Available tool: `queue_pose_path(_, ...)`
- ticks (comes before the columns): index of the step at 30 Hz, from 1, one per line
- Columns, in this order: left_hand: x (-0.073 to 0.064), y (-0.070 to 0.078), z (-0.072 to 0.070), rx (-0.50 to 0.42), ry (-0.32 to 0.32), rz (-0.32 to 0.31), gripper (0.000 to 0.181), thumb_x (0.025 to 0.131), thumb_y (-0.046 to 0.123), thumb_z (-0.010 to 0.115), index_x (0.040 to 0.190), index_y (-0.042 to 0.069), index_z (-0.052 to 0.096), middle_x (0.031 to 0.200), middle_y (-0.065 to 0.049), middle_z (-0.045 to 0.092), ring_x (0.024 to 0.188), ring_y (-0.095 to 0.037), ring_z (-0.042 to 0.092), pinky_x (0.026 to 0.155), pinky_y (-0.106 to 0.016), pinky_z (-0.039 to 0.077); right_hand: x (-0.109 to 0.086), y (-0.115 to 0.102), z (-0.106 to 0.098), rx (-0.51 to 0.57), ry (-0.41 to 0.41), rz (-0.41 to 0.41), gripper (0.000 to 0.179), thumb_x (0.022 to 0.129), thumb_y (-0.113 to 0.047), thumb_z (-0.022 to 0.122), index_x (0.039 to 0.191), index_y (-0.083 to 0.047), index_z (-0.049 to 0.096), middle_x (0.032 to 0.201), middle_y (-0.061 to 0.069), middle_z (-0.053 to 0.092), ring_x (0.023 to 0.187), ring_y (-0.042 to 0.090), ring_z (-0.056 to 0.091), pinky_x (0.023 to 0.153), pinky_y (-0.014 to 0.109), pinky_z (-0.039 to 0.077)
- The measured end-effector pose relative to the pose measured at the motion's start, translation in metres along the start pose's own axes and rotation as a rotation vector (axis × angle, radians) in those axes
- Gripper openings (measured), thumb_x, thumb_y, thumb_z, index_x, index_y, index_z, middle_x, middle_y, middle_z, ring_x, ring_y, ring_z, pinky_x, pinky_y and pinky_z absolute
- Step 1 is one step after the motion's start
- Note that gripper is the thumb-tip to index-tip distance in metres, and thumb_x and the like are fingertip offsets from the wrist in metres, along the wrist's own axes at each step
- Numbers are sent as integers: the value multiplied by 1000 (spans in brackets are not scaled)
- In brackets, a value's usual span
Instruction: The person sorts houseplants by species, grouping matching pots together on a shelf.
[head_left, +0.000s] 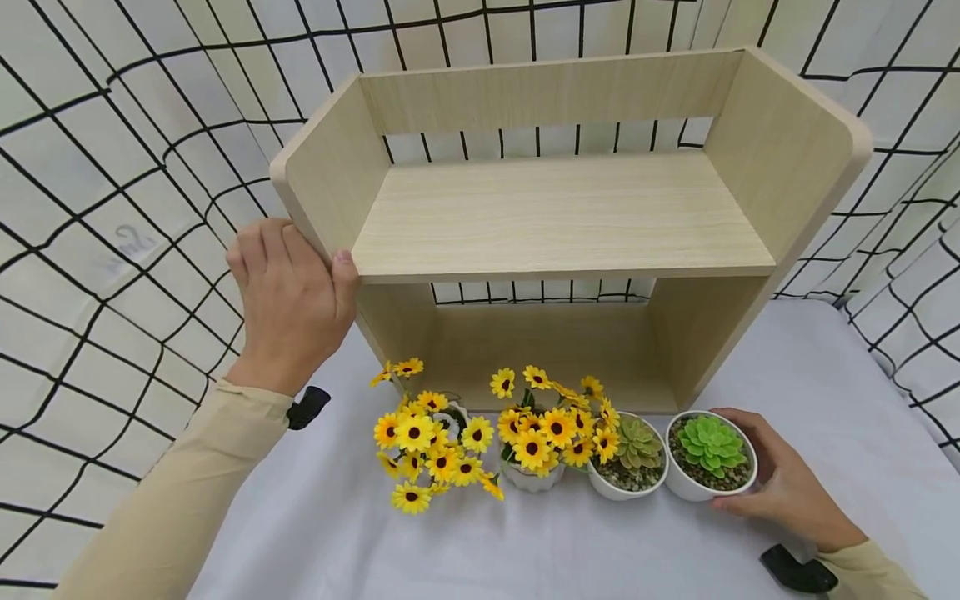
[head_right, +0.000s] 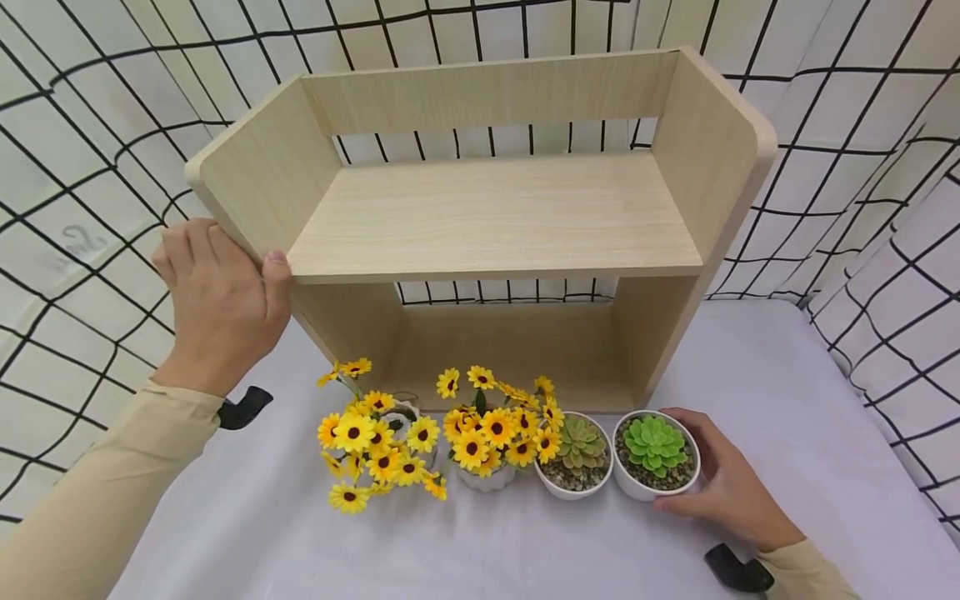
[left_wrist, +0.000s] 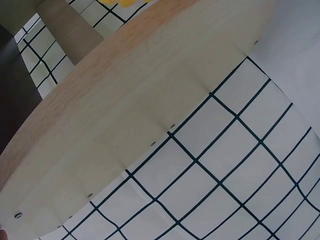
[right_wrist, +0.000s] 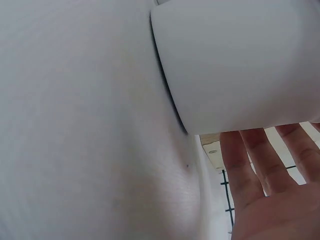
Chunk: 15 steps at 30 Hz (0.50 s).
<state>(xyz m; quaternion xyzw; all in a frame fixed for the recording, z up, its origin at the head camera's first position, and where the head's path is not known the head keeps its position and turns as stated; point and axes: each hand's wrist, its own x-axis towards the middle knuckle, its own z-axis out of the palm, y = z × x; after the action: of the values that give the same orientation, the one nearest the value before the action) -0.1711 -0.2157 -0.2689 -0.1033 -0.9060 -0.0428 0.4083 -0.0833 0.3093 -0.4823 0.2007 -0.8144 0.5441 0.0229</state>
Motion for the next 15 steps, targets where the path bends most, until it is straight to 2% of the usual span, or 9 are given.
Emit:
queue_pose_path(8, 0, 0, 4, -5, 28, -1, 53, 101, 37, 24, 103, -12, 42, 109, -32, 43, 109, -45, 32, 94, -55, 20, 0, -5, 2, -4, -2, 52, 109, 59, 16, 88, 153, -3, 37, 143, -21, 49, 124, -12, 50, 96, 3, 43)
queue_pose_path(15, 0, 0, 6, -25, 48, 2, 52, 101, 36, 25, 105, -12, 43, 110, -33, 43, 108, -45, 32, 94, -55, 20, 1, -3, 2, 145, 3, 9, 105, 60, 25, 81, 152, 4, 34, 145, -12, 51, 125, -8, 54, 95, 7, 48)
